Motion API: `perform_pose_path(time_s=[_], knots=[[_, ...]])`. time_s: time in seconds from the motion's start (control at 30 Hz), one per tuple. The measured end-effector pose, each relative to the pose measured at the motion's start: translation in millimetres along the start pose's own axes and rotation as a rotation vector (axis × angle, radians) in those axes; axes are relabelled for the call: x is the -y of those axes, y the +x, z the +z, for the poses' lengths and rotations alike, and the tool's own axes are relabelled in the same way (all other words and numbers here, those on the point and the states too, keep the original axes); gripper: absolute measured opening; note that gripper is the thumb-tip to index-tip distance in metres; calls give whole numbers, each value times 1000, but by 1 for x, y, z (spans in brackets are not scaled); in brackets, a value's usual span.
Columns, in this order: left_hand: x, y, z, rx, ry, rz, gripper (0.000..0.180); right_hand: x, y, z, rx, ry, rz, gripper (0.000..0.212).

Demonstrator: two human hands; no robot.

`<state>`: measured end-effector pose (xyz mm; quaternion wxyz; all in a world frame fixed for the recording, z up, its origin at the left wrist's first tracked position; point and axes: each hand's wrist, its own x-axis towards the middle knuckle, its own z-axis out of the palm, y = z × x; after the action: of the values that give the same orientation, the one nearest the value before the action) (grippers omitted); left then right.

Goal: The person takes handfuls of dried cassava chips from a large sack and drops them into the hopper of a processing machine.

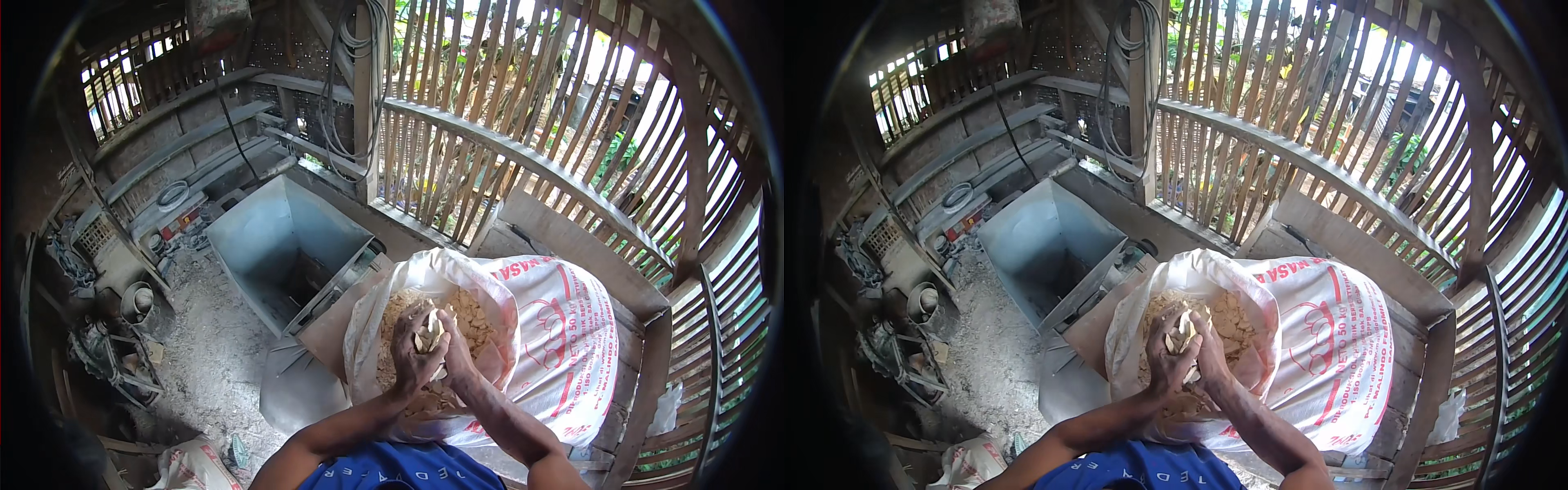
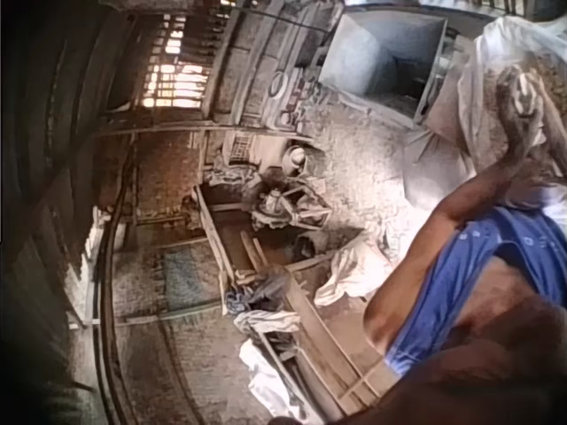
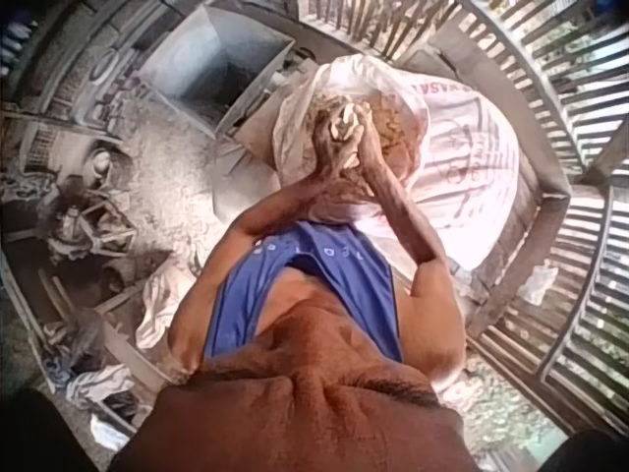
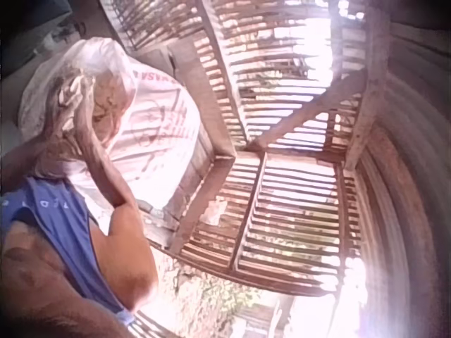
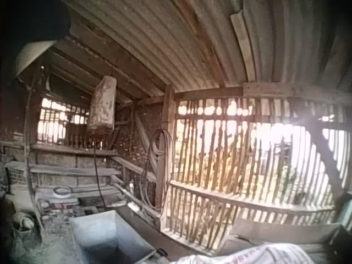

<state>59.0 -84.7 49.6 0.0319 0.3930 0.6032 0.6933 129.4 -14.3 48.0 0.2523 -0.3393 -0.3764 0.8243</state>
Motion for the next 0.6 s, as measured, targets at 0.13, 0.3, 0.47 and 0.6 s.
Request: perform_pose_path(time_s=[0.13,0.3,0.47,0.6], knots=[[-14,33,0,-20,-34,130,55,33,3,22,54,-70,-120,54],[-38,97,-23,-106,-50,244,56,86,11,94,155,-178,-226,53],[-66,166,-72,-251,-22,387,56,111,46,182,508,32,-227,42],[-72,201,-120,-333,48,331,48,100,78,247,680,150,-109,40]])
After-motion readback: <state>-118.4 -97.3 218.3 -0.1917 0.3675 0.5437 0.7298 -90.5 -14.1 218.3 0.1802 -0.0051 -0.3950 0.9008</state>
